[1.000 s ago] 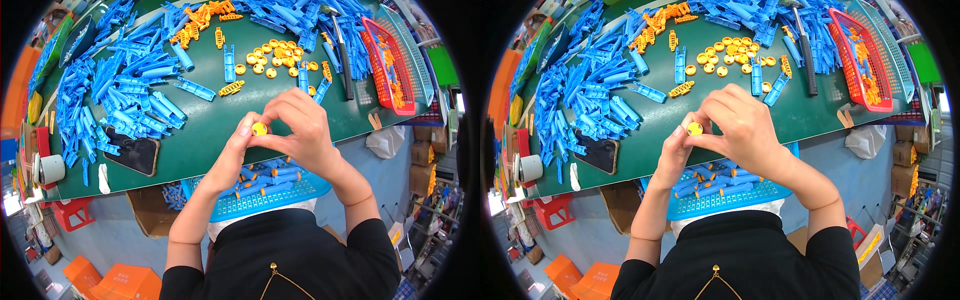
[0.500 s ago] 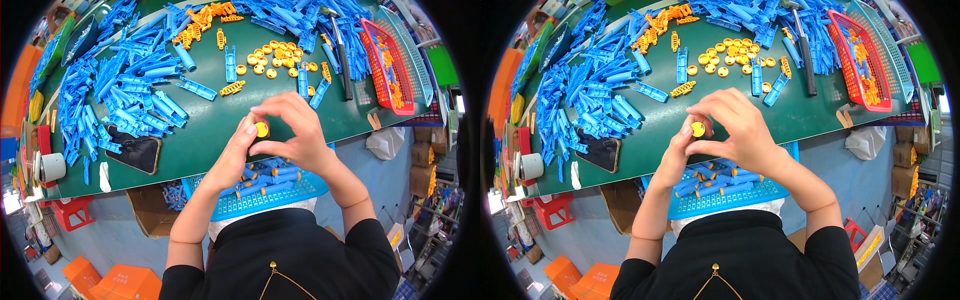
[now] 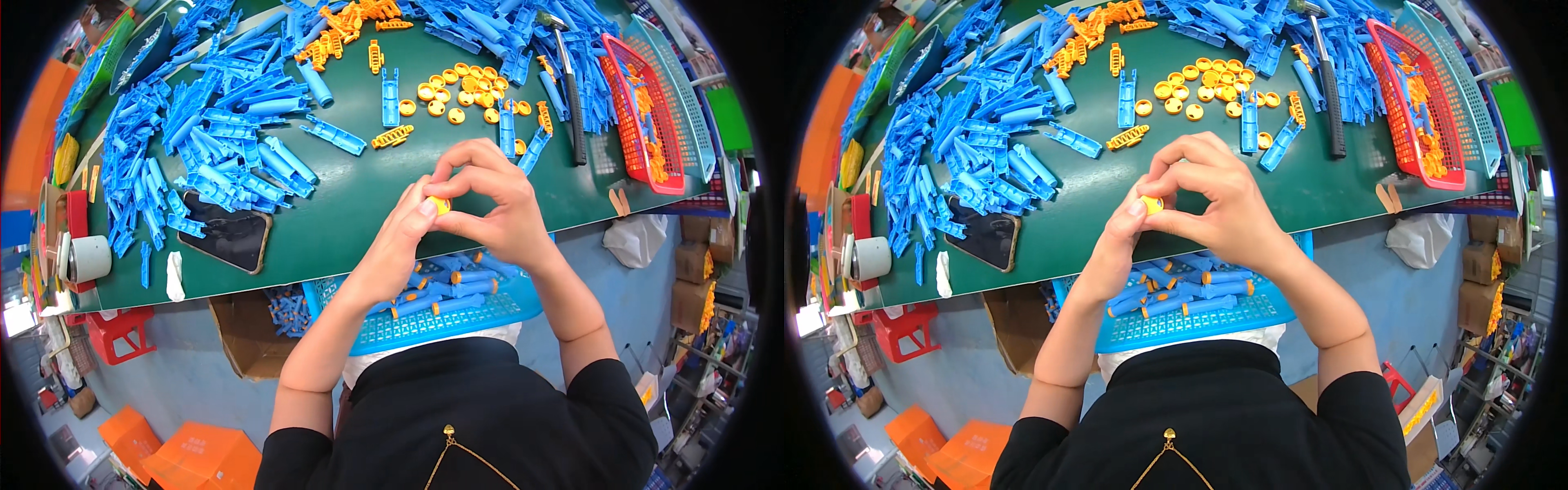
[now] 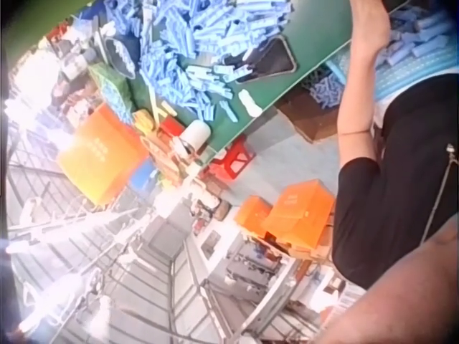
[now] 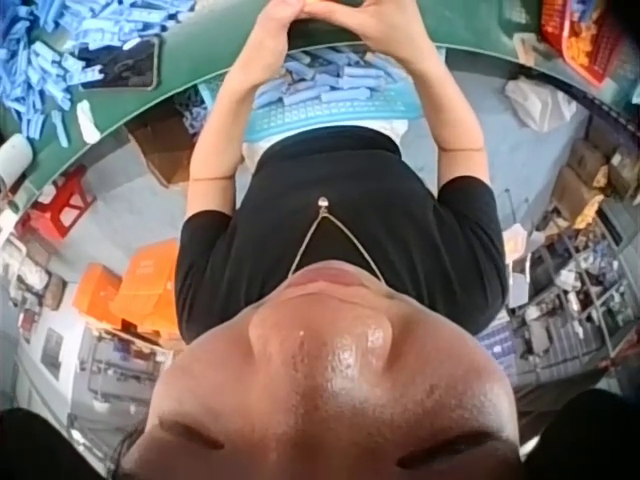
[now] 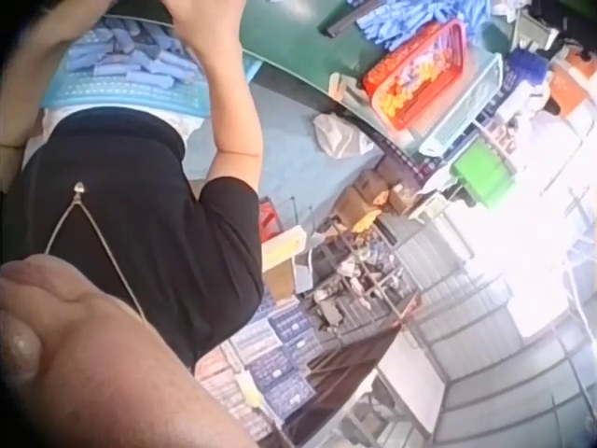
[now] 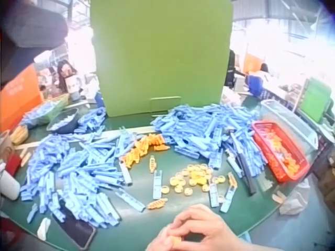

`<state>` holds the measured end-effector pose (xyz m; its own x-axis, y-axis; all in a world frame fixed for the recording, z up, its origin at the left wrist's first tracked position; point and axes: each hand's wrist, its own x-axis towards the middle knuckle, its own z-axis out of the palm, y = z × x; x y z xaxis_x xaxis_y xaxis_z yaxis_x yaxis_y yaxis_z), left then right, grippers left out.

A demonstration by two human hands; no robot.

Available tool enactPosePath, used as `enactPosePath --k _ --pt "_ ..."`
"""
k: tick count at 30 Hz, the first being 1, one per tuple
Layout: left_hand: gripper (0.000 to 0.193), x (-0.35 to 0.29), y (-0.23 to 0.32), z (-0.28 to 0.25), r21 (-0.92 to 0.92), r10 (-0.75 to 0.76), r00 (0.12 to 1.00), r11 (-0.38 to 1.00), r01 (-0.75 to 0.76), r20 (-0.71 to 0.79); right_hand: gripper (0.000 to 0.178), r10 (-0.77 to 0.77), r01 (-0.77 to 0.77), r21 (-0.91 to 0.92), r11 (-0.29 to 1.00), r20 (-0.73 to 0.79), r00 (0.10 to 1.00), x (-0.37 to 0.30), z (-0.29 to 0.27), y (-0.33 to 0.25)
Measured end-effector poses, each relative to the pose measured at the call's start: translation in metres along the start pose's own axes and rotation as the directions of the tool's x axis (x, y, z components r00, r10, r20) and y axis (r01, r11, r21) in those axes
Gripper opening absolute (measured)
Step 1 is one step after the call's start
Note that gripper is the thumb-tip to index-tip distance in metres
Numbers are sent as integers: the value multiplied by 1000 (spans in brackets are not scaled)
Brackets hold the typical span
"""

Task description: Assembling small blue plastic tubes with yellow cap components at a factory workbench.

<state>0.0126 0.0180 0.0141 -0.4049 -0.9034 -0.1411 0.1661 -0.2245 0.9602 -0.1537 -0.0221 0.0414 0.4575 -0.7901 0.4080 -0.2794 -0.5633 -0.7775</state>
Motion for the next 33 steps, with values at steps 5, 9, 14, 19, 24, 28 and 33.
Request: enactPosePath --k 5,9,14,19,24,28,33 --pt "53 3 -5 4 36 52 996 998 -49 -75 23 18 -18 -56 998 -1 1000 -3 3 3" --pt "51 4 -6 3 70 129 990 990 -125 -63 23 -34 31 -101 994 -30 999 -5 4 4" --pt "52 5 -4 5 63 88 994 995 -84 -71 26 -76 72 -120 990 -29 997 -5 5 7" --pt "42 -10 -3 -4 108 80 989 990 -94 121 28 -69 68 -74 995 -10 998 -14 0 -5" --pt "32 -7 38 -50 931 462 887 325 -168 -1 24 72 -56 -83 995 205 976 -15 -18 -12" --pt "37 5 29 -70 969 501 863 -174 178 -69 16 132 -109 -144 984 162 978 7 -28 16" --pt "42 -5 17 -43 997 454 888 4 81 -74 13 29 34 -375 926 161 986 55 -31 53"
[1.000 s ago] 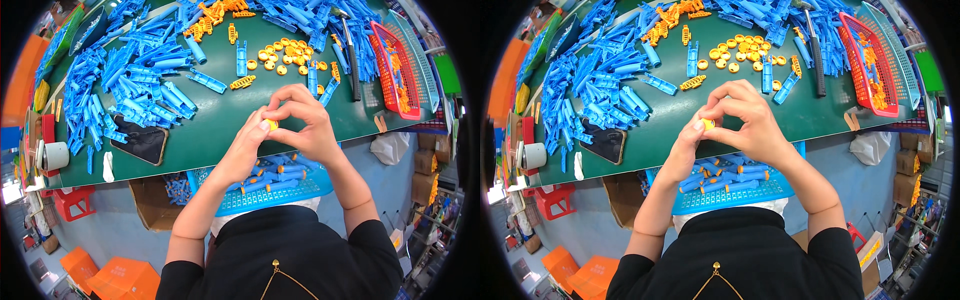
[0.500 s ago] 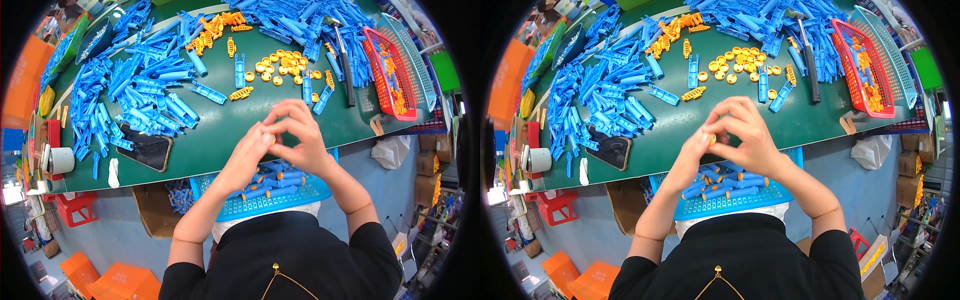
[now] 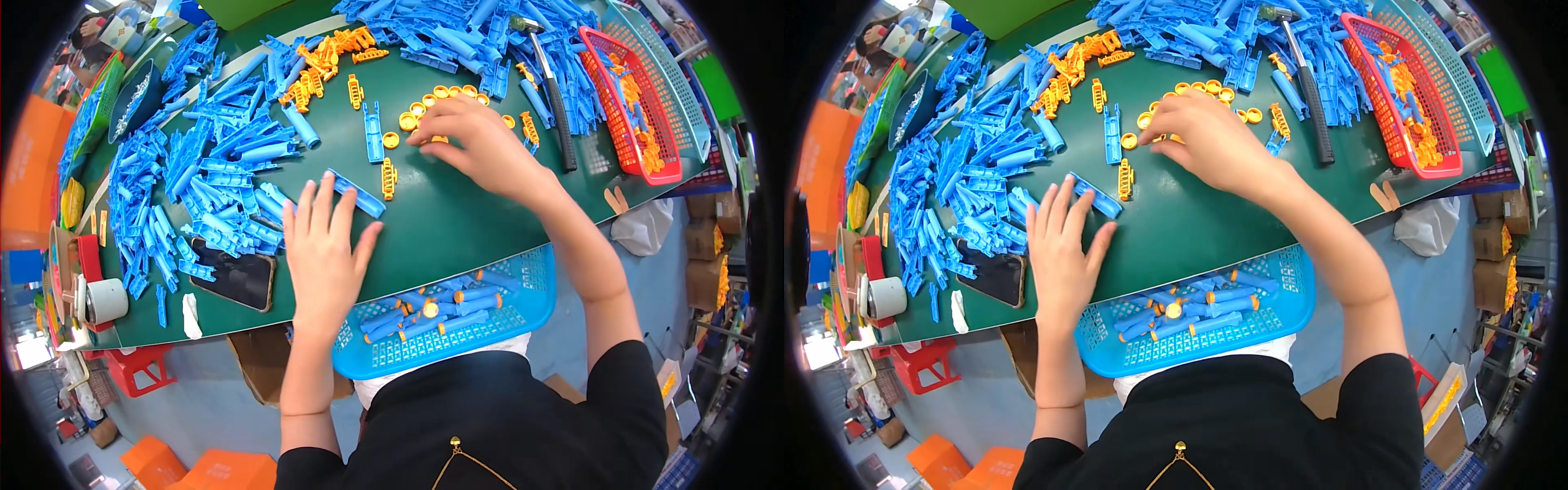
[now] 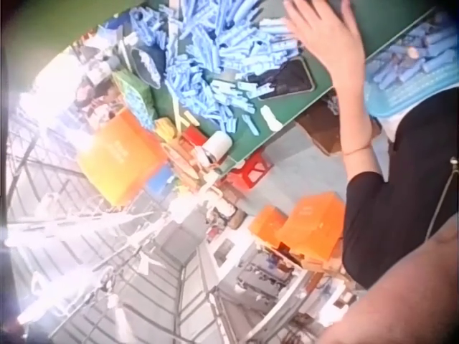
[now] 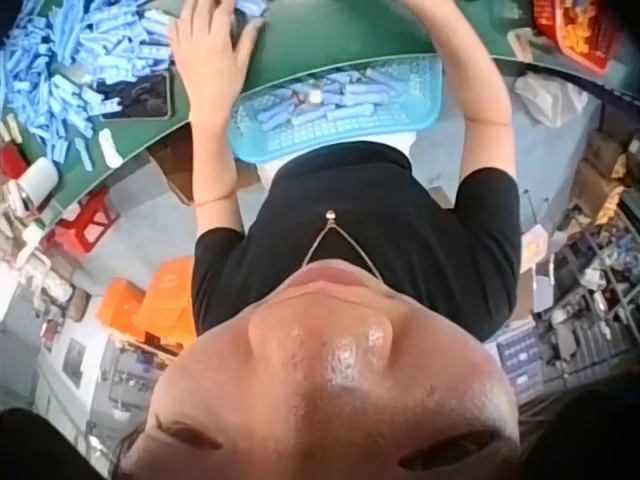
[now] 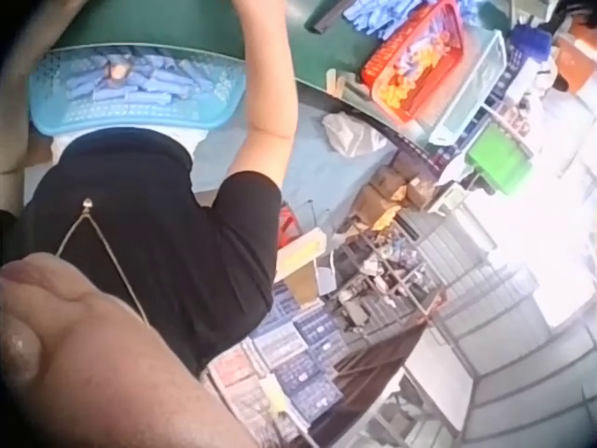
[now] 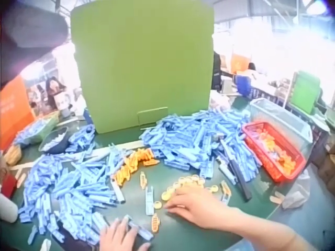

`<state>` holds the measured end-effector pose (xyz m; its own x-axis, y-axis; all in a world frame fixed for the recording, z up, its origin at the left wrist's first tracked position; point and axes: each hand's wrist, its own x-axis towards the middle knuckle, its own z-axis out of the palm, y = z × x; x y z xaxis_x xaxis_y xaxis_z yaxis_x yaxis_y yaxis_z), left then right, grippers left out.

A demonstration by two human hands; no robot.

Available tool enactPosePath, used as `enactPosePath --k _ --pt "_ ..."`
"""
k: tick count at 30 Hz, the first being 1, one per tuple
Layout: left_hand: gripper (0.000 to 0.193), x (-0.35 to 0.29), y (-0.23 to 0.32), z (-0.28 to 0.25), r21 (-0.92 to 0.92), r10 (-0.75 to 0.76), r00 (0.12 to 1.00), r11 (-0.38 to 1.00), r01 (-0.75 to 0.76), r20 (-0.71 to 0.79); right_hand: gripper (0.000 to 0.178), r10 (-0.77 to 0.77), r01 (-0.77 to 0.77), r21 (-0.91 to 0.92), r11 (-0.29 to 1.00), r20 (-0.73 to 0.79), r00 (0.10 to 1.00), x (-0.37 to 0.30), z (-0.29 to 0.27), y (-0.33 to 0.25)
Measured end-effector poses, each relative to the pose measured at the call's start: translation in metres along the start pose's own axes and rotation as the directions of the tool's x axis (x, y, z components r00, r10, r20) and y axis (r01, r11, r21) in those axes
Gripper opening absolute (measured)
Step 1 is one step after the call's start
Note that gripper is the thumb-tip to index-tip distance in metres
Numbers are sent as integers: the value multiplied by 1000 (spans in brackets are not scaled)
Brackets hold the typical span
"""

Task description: Assembling small blue plastic tubes with yellow cap components at a factory workbench.

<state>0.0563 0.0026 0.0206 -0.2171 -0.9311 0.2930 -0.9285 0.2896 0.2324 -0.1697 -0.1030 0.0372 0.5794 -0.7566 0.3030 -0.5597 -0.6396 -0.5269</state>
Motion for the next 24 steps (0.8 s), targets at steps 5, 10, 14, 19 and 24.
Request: enactPosePath --k 5,10,14,19,24 --pt "43 -10 4 10 -121 -10 998 993 2 -69 13 -94 97 -42 994 86 992 8 26 -21" --pt "51 -12 3 13 -294 -47 997 955 30 -53 22 -237 245 -185 952 63 969 -4 32 -19" --pt "69 -13 3 15 -302 -17 996 953 -12 -92 18 -229 243 -195 950 95 969 -10 33 -14" --pt "73 -11 8 12 -240 -5 1000 971 1 -13 13 8 -8 -2 1000 230 973 -33 12 -32" --pt "75 -11 10 7 -224 69 997 973 -61 31 14 53 -72 99 992 184 982 -28 20 -25"
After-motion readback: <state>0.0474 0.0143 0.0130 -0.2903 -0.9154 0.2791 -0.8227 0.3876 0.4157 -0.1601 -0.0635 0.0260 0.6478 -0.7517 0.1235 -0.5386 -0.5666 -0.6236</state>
